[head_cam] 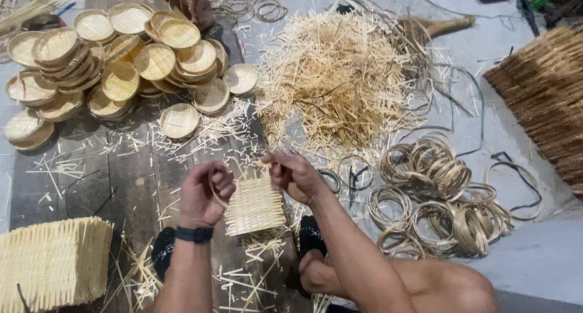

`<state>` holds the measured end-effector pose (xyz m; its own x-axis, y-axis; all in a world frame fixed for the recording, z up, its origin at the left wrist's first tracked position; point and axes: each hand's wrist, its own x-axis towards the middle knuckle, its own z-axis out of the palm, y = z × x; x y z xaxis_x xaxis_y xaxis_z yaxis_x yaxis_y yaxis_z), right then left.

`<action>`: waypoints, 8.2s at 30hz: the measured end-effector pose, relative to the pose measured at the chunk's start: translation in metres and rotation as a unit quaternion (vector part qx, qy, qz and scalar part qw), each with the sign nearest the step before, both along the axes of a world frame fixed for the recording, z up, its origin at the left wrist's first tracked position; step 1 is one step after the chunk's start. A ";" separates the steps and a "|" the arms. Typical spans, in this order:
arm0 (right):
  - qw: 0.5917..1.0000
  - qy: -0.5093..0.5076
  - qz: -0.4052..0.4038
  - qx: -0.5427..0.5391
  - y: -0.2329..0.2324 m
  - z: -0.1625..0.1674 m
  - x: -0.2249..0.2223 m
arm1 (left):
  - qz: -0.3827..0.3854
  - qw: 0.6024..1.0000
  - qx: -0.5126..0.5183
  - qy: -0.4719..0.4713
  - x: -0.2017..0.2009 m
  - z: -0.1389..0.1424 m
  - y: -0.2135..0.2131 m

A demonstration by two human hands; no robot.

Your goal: The person sits on the floor assembling round bamboo steamer baskets. They press a woven bamboo mat into a wooden rim, trim excess slats with shears, tap the rim with a wooden block to seat the mat, and stack the finished baskets with a pile of completed ones.

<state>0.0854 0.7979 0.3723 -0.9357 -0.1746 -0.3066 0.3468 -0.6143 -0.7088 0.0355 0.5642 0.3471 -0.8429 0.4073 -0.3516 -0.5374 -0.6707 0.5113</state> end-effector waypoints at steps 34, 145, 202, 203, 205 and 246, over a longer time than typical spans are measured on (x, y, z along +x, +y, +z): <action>0.769 -0.064 -0.065 0.633 -0.025 -0.228 0.028 | -0.035 0.700 -0.709 0.077 0.035 -0.207 -0.016; 0.508 0.230 0.181 0.810 0.181 -0.252 0.116 | -0.123 0.508 -0.676 0.520 0.052 -0.190 0.065; 0.484 0.133 0.243 0.830 0.128 -0.225 0.017 | -0.038 0.658 -0.682 0.317 0.054 -0.176 0.080; 0.491 0.148 0.230 0.827 0.125 -0.226 0.018 | -0.038 0.648 -0.687 0.329 0.054 -0.179 0.080; 0.477 0.140 0.235 0.835 0.116 -0.228 0.015 | -0.058 0.676 -0.654 0.335 0.051 -0.184 0.076; 0.459 0.062 0.343 0.817 0.125 -0.215 -0.005 | -0.073 0.674 -0.649 0.346 0.051 -0.188 0.076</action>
<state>0.0802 0.9225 0.1571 -0.8603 -0.0731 -0.5045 -0.0443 0.9966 -0.0688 0.0869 0.6397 0.1594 -0.9722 0.2318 -0.0340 0.1197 0.6160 0.7786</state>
